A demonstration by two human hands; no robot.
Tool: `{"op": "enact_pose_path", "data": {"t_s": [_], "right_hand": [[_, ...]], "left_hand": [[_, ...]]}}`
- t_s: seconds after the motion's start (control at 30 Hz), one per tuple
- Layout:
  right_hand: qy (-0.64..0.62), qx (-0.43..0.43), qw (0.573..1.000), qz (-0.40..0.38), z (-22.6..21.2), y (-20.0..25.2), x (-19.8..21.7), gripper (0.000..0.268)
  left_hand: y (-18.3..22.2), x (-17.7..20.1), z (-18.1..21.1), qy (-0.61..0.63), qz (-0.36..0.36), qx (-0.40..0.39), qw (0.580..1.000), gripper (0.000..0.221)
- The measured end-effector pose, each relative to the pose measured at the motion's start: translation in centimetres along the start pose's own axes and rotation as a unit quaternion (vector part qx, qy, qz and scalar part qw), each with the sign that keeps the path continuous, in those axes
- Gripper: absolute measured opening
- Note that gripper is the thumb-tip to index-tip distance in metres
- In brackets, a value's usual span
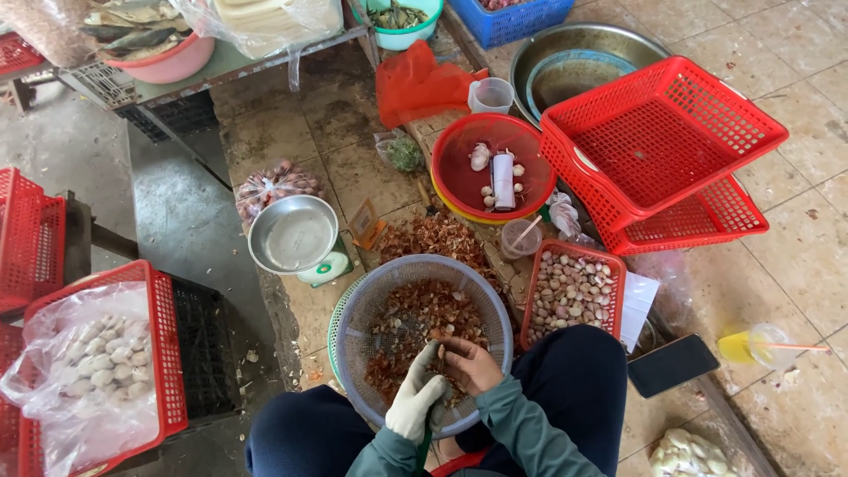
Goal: Sorting and cleaning small produce items like garlic or shallots in a large bowl, including trimming with a knife and handling money.
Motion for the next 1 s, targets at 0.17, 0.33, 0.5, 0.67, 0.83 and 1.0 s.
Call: {"op": "enact_pose_path", "data": {"t_s": [0.17,0.33,0.5,0.67,0.83,1.0], "right_hand": [[-0.014,-0.014,0.999,0.028,0.9,-0.4,1.9,0.031],[-0.049,-0.032,0.998,0.013,1.5,-0.5,1.6,0.017],[0.171,0.110,0.978,-0.041,-1.1,0.9,-1.8,0.013],[0.198,0.102,0.974,-0.032,-0.6,0.4,-1.3,0.012],[0.027,0.051,0.998,-0.012,1.5,-1.0,0.6,0.012],[0.171,0.085,0.980,-0.048,-0.6,0.5,-1.9,0.011]], "left_hand": [[0.7,-0.8,0.7,-0.035,-0.036,-0.032,0.998,0.071],[0.6,-0.7,0.5,-0.056,-0.042,-0.051,0.996,0.070],[1.1,-0.3,0.8,0.119,0.014,0.017,0.993,0.050],[0.4,0.1,0.3,0.135,0.016,-0.013,0.991,0.036],[1.0,-0.4,0.9,0.105,0.027,0.001,0.994,0.047],[0.3,0.4,0.2,0.146,0.009,0.002,0.989,0.041]]}}
Point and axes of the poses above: each hand's wrist, its own y-axis away from the middle knuckle, its own x-axis out of the back of the hand, z = x × y, the point moved 9 cm from there along -y, towards the middle knuckle, and after that the axes turned 6 degrees about z, right-handed, at the moved point
